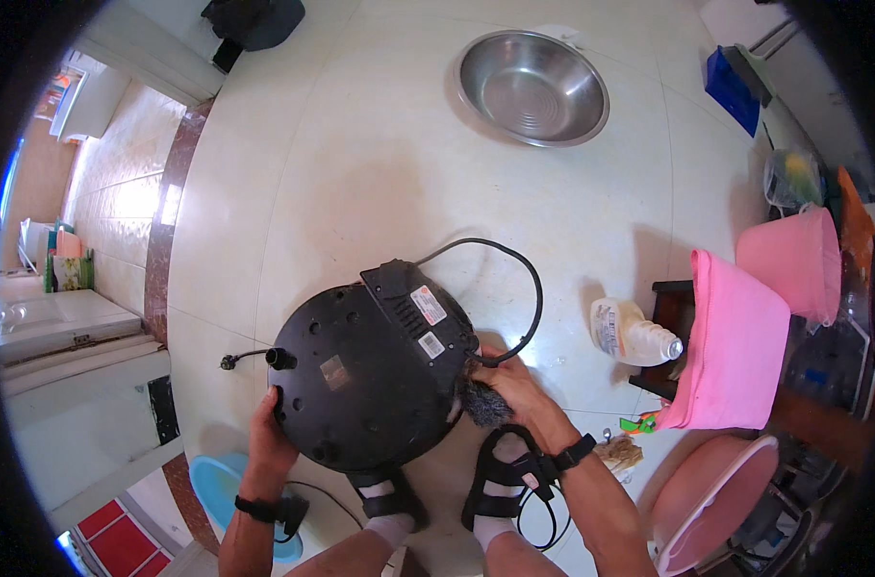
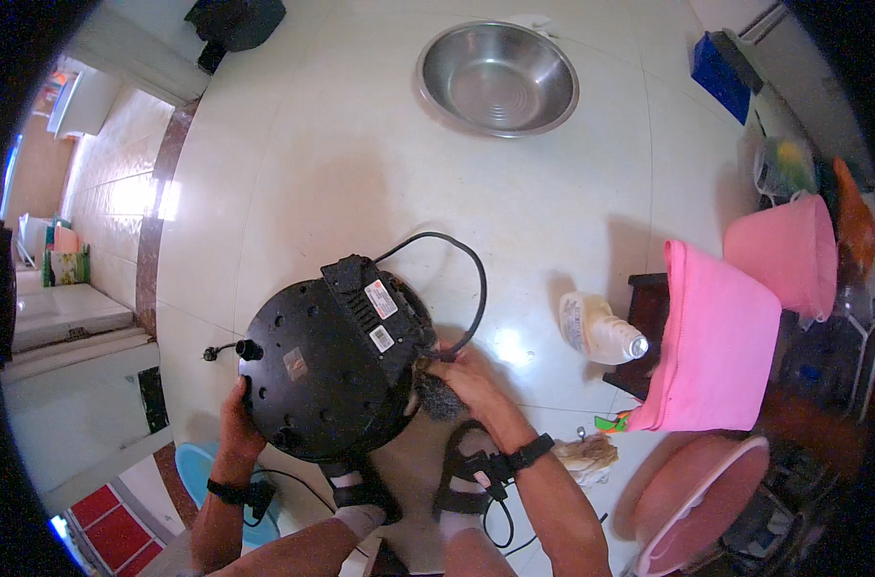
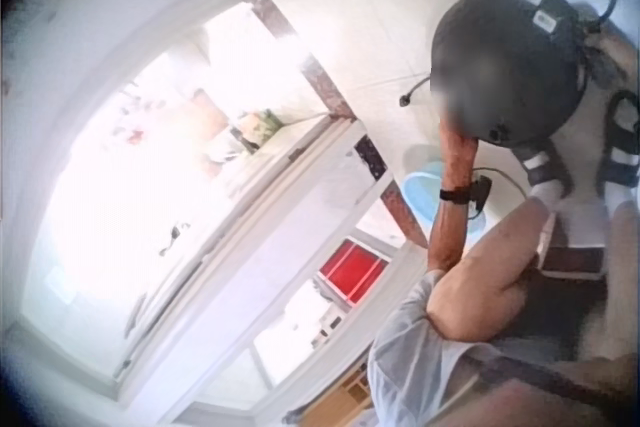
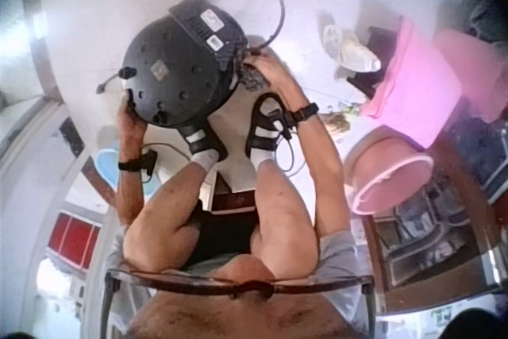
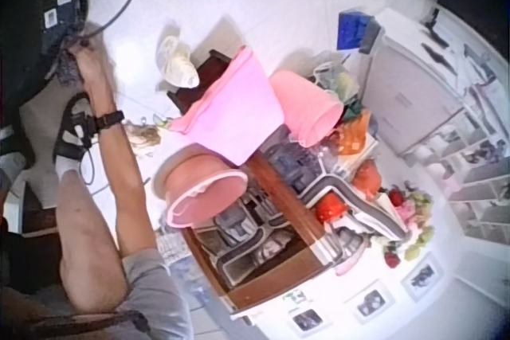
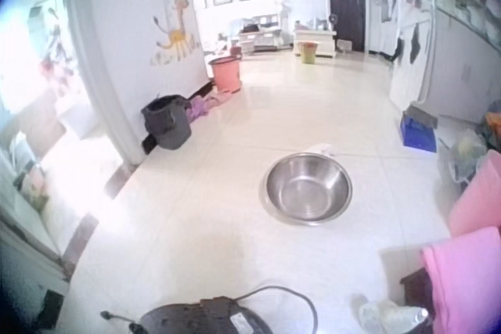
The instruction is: The recorder is disassembling and inspecting an electric griddle or pancake maker on the floor.
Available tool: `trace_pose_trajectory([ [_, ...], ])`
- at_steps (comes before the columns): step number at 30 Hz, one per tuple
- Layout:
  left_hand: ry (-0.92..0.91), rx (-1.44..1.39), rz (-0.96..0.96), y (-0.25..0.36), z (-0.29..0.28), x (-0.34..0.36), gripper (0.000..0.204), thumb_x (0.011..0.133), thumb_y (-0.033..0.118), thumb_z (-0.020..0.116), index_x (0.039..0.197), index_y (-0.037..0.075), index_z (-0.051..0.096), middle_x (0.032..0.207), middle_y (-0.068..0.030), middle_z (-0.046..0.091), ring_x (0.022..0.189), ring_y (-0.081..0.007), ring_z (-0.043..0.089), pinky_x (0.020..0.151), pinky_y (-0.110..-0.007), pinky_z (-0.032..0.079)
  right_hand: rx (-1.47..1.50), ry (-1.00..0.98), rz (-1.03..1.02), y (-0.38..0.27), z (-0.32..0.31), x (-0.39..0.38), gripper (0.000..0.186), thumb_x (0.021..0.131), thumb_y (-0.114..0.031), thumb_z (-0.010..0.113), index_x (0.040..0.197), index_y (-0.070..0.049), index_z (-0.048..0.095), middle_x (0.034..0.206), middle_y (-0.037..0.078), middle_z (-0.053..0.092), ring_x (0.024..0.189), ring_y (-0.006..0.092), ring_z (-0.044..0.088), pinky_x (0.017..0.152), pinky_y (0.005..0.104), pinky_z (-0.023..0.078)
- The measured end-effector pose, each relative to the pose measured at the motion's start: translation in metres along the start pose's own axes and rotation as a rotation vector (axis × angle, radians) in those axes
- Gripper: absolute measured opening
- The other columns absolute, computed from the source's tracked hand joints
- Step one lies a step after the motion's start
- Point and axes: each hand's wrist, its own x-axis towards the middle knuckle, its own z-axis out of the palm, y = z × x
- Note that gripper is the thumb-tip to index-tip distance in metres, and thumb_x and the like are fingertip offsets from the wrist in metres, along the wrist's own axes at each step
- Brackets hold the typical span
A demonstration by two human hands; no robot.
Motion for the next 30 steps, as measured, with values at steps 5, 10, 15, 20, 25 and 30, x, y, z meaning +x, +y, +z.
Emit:
trace_pose_trajectory([
  [5,-0.041,0.114,-0.018,0.021,-0.034,0.009,0.048,0.1,0.034,0.048,0.136,0.002,0.05,0.131,-0.0128,0.061,0.118,-0.0271,0.058,0.104,-0.043,0.044,-0.104,-0.063,-0.122,-0.004,0.015,-0.011,0.02,0.087,0.0,0.062,0.106,-0.003,0.07,0.094,0.0,0.07,0.086,0.0098,0.062,0.078,0.026,0.051],
  [10,-0.216,-0.01,-0.085,0.025,-0.012,0.008,0.051,0.101,0.033,0.046,0.141,0.002,0.046,0.141,-0.0137,0.053,0.128,-0.0294,0.052,0.11,-0.045,0.039,-0.081,-0.007,-0.268,-0.033,0.048,-0.053,0.015,0.084,0.006,0.06,0.093,-0.003,0.068,0.082,-0.003,0.064,0.075,0.0052,0.057,0.068,0.0206,0.046],
  [15,-0.207,0.021,-0.043,0.02,-0.01,0.016,0.058,0.102,0.044,0.043,0.144,0.004,0.043,0.144,-0.0134,0.051,0.129,-0.0301,0.05,0.112,-0.046,0.037,-0.225,0.052,-0.356,-0.041,0.062,-0.082,0.019,0.084,0.008,0.059,0.101,0.003,0.066,0.088,0.0,0.064,0.081,0.0076,0.056,0.07,0.0255,0.048],
  [20,-0.23,0.0,0.003,0.012,0.019,0.029,0.057,0.104,0.047,0.038,0.143,0.006,0.045,0.139,-0.0125,0.054,0.124,-0.0279,0.054,0.109,-0.045,0.04,-0.331,0.139,-0.459,-0.061,0.073,-0.108,0.014,0.082,0.007,0.058,0.095,0.004,0.063,0.082,0.004,0.063,0.077,0.0074,0.055,0.062,0.0264,0.048],
  [25,-0.169,-0.022,-0.121,0.0,0.022,0.043,0.057,0.103,0.049,0.039,0.141,0.008,0.047,0.135,-0.0105,0.057,0.123,-0.0271,0.055,0.108,-0.043,0.042,-0.569,0.259,-0.589,-0.067,0.078,-0.13,0.012,0.084,0.007,0.063,0.094,0.002,0.065,0.078,-0.001,0.062,0.069,0.0033,0.05,0.059,0.0202,0.041],
  [30,-0.168,-0.058,-0.233,-0.02,0.024,0.044,0.059,0.102,0.049,0.043,0.141,0.005,0.048,0.138,-0.0113,0.056,0.125,-0.0269,0.054,0.11,-0.043,0.041,-0.653,0.322,-0.618,-0.076,0.088,-0.148,0.007,0.083,0.004,0.066,0.09,0.002,0.065,0.072,-0.002,0.059,0.066,0.004,0.049,0.058,0.0214,0.04],
])
